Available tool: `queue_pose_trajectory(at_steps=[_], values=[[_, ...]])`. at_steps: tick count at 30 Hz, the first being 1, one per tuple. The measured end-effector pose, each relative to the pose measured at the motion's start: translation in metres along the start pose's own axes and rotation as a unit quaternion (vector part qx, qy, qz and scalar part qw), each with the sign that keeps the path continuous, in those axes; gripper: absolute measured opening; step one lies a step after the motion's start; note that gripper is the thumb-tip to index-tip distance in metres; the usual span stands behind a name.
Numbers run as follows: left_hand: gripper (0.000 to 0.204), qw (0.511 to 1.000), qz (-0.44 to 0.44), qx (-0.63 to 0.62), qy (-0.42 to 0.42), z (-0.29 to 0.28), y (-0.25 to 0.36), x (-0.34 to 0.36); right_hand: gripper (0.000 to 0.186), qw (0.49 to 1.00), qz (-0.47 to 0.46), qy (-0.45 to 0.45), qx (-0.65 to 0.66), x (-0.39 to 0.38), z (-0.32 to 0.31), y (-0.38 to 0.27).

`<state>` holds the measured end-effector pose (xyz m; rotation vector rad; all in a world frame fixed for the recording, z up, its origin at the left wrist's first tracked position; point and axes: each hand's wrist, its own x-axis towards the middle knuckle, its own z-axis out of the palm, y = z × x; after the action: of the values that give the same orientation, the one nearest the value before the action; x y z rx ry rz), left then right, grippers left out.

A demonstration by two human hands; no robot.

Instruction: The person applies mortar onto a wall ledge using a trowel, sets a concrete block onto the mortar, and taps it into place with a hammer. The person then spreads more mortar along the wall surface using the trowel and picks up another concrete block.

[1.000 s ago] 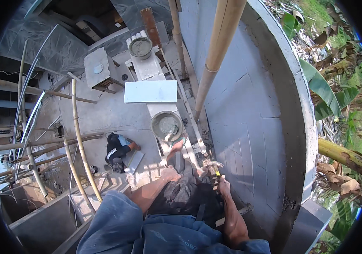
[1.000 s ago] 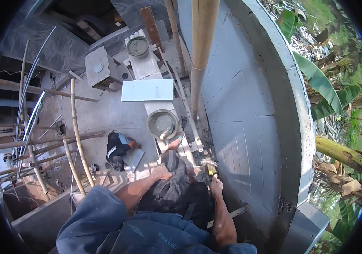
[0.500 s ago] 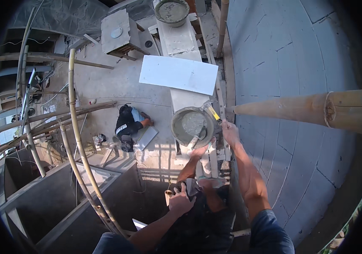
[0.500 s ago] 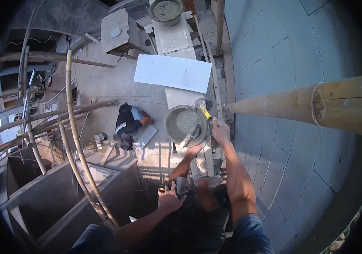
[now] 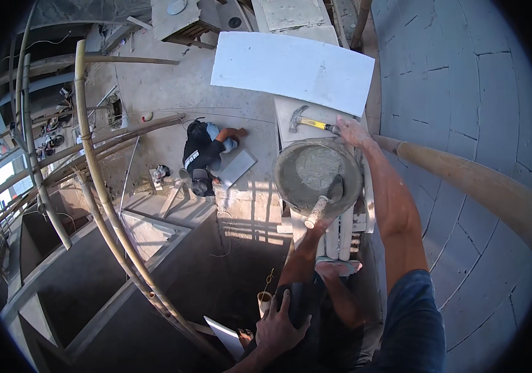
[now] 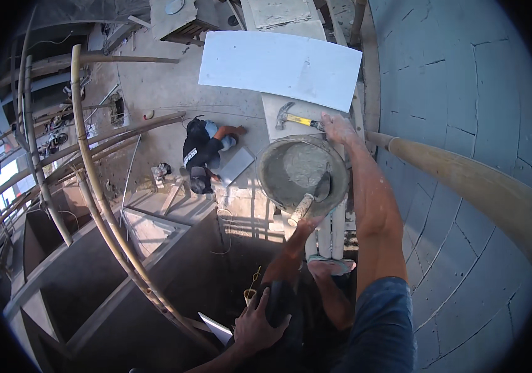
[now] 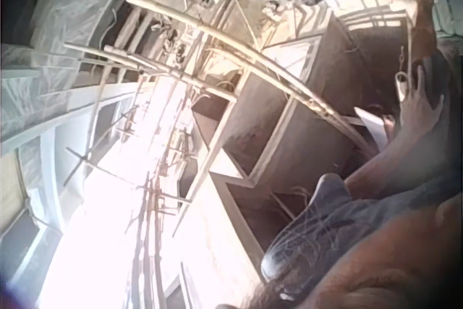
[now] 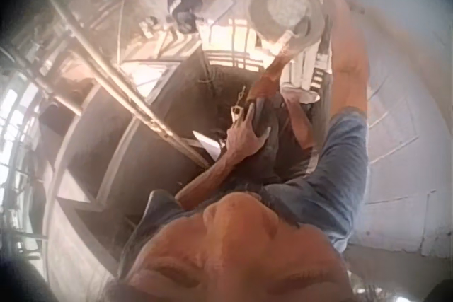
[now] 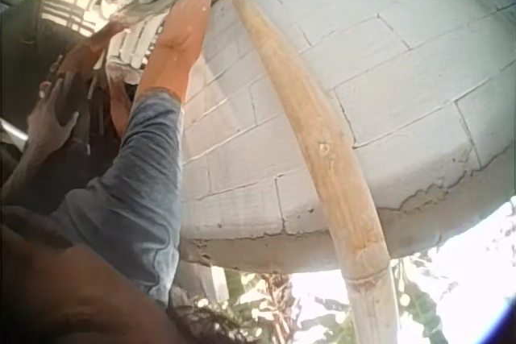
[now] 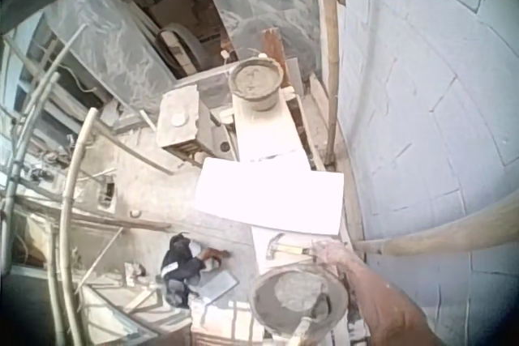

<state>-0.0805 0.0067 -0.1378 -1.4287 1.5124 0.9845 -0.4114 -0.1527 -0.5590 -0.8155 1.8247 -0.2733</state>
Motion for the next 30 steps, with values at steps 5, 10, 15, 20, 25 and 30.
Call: queue_pose_trajectory(at_steps=[5, 10, 15, 20, 25, 30], values=[[0.094, 1.0, -0.007, 0.012, -0.004, -0.014, -0.01, -0.002, 0.059, 0.971, 0.022, 0.231, -0.061, -0.06, 0.013, 0.019], [0.086, 0.965, 0.08, -0.234, 0.088, 0.001, -0.047, 0.073, 0.049, 0.886, 0.05, 0.37, 0.276, -0.196, 0.035, 0.067], [0.07, 0.859, 0.042, -0.495, 0.126, -0.038, -0.058, 0.29, 0.038, 0.904, 0.134, 0.308, 0.265, -0.303, 0.1, 0.056], [0.02, 0.876, 0.068, -0.476, -0.03, -0.085, -0.017, 0.388, 0.043, 0.938, 0.069, 0.271, 0.207, -0.303, 0.162, -0.004], [0.017, 0.9, 0.152, -0.408, -0.011, -0.093, -0.023, 0.363, 0.079, 0.971, 0.179, 0.132, 0.084, -0.236, 0.188, -0.069], [0.025, 0.872, 0.208, -0.432, -0.101, -0.03, 0.041, 0.323, 0.089, 0.948, 0.262, 0.134, 0.124, -0.231, 0.17, 0.006]])
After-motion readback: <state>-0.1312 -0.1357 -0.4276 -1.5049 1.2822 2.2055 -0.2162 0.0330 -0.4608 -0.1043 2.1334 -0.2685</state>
